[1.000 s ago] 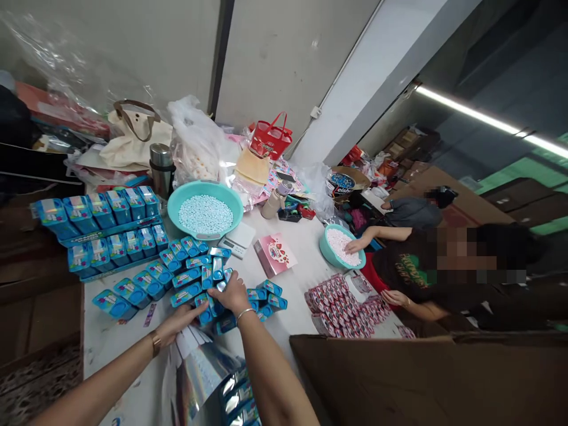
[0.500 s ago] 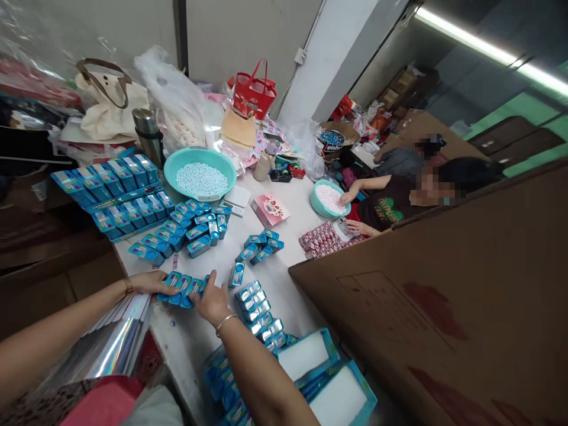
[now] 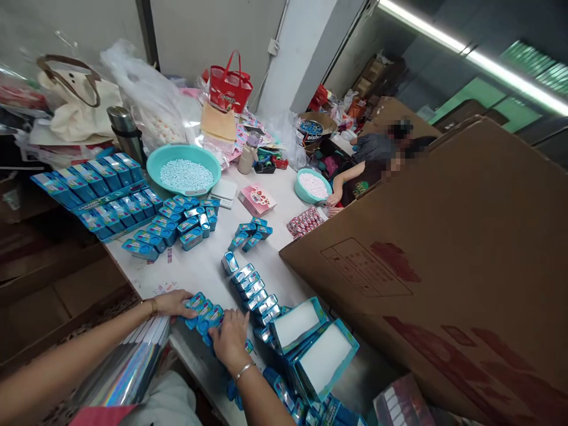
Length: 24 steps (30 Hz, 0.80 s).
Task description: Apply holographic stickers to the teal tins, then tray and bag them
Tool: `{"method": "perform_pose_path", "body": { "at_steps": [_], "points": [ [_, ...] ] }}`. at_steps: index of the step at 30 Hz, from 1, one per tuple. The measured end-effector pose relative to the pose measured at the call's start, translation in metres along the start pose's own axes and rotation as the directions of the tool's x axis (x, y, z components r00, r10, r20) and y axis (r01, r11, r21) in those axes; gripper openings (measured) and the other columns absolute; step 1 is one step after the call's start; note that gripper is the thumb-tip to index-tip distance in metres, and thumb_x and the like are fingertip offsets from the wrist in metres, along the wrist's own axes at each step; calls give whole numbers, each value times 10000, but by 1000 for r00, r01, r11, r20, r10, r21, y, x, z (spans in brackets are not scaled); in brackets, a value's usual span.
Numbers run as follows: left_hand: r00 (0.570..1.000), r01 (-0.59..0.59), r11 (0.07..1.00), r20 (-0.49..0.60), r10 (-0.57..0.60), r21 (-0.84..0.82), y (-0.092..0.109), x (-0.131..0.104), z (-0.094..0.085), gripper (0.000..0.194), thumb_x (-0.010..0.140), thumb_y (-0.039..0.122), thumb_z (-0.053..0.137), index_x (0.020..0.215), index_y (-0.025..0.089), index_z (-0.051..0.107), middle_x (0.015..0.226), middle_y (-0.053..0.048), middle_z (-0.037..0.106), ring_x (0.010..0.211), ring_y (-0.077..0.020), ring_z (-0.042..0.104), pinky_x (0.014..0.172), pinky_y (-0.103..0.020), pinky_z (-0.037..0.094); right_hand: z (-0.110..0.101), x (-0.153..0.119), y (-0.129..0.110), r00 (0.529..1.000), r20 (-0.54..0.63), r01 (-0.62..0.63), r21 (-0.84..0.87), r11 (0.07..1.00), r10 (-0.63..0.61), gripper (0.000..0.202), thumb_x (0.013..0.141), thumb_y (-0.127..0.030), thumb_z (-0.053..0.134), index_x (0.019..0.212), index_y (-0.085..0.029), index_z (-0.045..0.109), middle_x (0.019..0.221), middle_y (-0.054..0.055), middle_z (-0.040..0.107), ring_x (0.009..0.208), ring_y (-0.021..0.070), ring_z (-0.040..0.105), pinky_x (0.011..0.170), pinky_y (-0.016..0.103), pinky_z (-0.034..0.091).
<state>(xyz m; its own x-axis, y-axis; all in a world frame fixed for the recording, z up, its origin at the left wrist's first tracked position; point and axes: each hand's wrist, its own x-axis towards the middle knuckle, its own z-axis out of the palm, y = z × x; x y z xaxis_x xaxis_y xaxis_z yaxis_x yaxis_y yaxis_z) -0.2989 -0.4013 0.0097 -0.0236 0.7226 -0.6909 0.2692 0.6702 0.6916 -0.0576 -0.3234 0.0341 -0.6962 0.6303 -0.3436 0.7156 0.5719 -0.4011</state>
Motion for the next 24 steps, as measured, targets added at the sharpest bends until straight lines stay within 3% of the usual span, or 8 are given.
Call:
{"method": "perform_pose_path", "body": {
  "at_steps": [3, 6, 9, 12, 15, 18, 21, 24],
  "points": [
    [1000, -8, 1000, 14, 8, -22, 2, -2, 13, 733, 500, 735, 742, 988, 189, 724, 801, -44, 744, 605, -243, 654, 523, -298, 494, -19, 0, 12, 1000, 2, -3, -1, 1000, 3, 387, 896, -318, 594, 1240, -145, 635, 1302, 175, 627, 1282, 366, 529, 1110, 518, 352],
    [995, 15, 998, -101, -21, -58, 0, -4, 9, 784, 564, 783, 688, 1032, 154, 704, 680, -40, 710, 565, -243, 643, 535, -299, 467, -46, 24, 10, 999, -40, 30, -1, 1000, -30, 391, 962, -352, 510, 1305, -185, 597, 1268, 140, 649, 1217, 290, 586, 1021, 380, 450],
    [949, 37, 995, -309, -65, -96, -2, 1, -17, 767, 733, 838, 454, 891, 126, 692, 487, -26, 599, 572, -259, 639, 612, -317, 454, -72, 77, -6, 991, -118, 57, -67, 996, -64, 457, 975, -425, 490, 1372, -199, 521, 1313, 141, 618, 1250, 284, 555, 1033, 376, 426],
    [866, 68, 991, -487, -116, -116, -4, 13, -54, 761, 746, 819, 413, 920, 123, 665, 459, -27, 583, 613, -289, 652, 606, -326, 419, -84, 136, -28, 990, -121, 51, -143, 988, -68, 521, 889, -450, 618, 1297, -134, 552, 1240, 218, 629, 1212, 394, 550, 1005, 509, 403],
    [804, 112, 985, -570, -166, -129, -10, 26, -79, 746, 691, 744, 522, 1063, 104, 610, 453, -15, 598, 601, -308, 655, 553, -322, 366, -79, 177, -46, 990, -30, 130, -201, 971, -139, 354, 834, -271, 657, 1148, -112, 616, 1135, 240, 662, 1133, 402, 596, 973, 521, 408],
    [798, 131, 981, -572, -189, -142, -22, 32, -86, 602, 627, 633, 628, 976, 144, 607, 406, 8, 573, 567, -302, 652, 552, -314, 349, -63, 196, -62, 956, 98, 292, -200, 935, -277, 337, 767, -144, 653, 1102, -166, 618, 1147, 178, 674, 1132, 333, 614, 990, 440, 418],
    [823, 130, 976, -530, -204, -175, -34, 32, -82, 476, 581, 566, 682, 852, 183, 599, 387, 18, 566, 551, -295, 658, 563, -306, 360, -44, 205, -81, 929, 182, 352, -155, 923, -323, 428, 744, -220, 688, 1156, -188, 577, 1168, 150, 675, 1098, 324, 644, 939, 413, 462],
    [853, 90, 971, -486, -190, -222, -42, 30, -78, 496, 580, 535, 698, 907, 172, 613, 443, 5, 613, 579, -296, 674, 532, -296, 357, -27, 209, -99, 945, 205, 276, -76, 958, -255, 680, 780, -413, 697, 1350, -154, 432, 1131, 157, 697, 1020, 346, 692, 823, 407, 515]
  ]
}}
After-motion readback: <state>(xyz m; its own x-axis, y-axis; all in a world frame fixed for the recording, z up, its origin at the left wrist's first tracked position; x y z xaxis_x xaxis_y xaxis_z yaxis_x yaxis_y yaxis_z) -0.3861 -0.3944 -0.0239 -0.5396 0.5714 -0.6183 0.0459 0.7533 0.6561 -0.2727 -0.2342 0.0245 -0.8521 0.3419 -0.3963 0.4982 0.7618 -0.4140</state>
